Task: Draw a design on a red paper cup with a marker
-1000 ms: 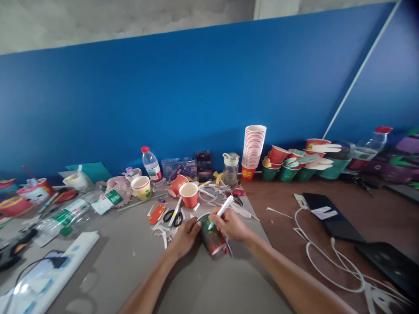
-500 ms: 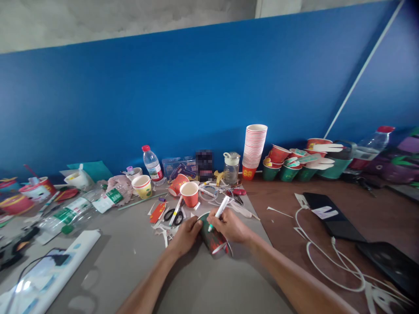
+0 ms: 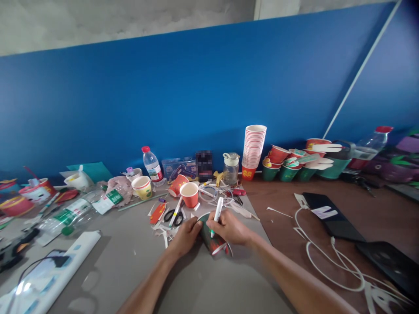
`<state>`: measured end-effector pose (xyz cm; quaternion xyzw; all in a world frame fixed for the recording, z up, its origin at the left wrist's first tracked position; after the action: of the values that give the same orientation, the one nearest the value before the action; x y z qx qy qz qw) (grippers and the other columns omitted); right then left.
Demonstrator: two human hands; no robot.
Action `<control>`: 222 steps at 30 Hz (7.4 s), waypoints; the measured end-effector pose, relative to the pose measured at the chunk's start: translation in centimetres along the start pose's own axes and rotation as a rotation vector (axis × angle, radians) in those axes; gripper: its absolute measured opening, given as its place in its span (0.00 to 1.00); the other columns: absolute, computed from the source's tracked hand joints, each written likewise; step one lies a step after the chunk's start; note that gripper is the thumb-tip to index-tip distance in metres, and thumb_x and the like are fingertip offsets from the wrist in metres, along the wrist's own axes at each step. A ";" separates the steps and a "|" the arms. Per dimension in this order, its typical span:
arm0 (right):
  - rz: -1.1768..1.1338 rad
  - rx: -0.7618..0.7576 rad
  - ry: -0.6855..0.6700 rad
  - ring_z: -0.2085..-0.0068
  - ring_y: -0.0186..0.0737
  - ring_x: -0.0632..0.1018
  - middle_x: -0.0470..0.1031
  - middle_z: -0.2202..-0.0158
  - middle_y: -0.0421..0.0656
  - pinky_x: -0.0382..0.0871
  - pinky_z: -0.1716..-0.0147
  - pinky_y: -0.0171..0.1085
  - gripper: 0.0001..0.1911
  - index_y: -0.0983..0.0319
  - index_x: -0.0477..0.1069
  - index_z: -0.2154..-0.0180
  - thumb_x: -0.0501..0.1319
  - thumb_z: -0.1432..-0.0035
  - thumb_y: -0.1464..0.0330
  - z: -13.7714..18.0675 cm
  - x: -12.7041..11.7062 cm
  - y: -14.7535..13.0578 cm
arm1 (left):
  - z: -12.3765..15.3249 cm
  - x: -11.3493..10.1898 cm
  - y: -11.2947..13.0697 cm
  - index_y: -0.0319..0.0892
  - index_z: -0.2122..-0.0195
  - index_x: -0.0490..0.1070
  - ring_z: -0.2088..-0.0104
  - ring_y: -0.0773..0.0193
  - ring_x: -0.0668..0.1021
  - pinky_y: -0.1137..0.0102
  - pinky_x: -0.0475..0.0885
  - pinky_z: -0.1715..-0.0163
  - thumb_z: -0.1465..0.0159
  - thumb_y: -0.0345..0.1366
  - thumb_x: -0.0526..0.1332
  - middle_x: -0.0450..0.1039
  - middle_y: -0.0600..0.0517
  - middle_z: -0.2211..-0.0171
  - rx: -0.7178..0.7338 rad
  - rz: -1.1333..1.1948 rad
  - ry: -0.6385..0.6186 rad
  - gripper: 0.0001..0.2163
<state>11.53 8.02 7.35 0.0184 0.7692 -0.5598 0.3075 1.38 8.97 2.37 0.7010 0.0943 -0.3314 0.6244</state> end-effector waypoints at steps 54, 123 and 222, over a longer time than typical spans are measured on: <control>0.170 0.049 -0.165 0.79 0.29 0.65 0.65 0.82 0.36 0.54 0.78 0.28 0.09 0.63 0.66 0.77 0.53 0.47 0.69 0.7 1.2 -1.9 | -0.1 0.0 0.2 0.44 0.77 0.57 0.76 0.68 0.64 0.73 0.60 0.75 0.38 0.45 0.45 0.58 0.58 0.79 0.004 -0.037 0.018 0.14; 0.028 -0.026 -0.013 0.76 0.29 0.62 0.60 0.79 0.35 0.55 0.77 0.29 0.09 0.63 0.65 0.74 0.53 0.45 0.66 0.1 -0.4 -0.3 | -0.1 0.4 -0.4 0.43 0.74 0.59 0.76 0.67 0.67 0.72 0.65 0.73 0.37 0.49 0.45 0.58 0.58 0.78 -0.006 0.110 -0.020 0.16; -0.514 0.060 0.124 0.82 0.28 0.62 0.62 0.85 0.35 0.54 0.81 0.30 0.19 0.63 0.67 0.74 0.59 0.51 0.52 -0.7 -1.4 4.6 | 0.0 -0.2 -0.5 0.42 0.69 0.63 0.74 0.65 0.69 0.72 0.68 0.73 0.37 0.48 0.45 0.63 0.55 0.76 0.006 0.083 0.029 0.16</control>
<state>14.08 10.79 4.23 -0.1340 0.7492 -0.6398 0.1068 0.96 9.18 2.04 0.7110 0.0731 -0.2955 0.6338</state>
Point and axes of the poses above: each hand's wrist, its own z-axis away from the middle knuckle, its own x-axis out of the palm, y = z × x, the point moved 10 cm from there along -z, towards the middle knuckle
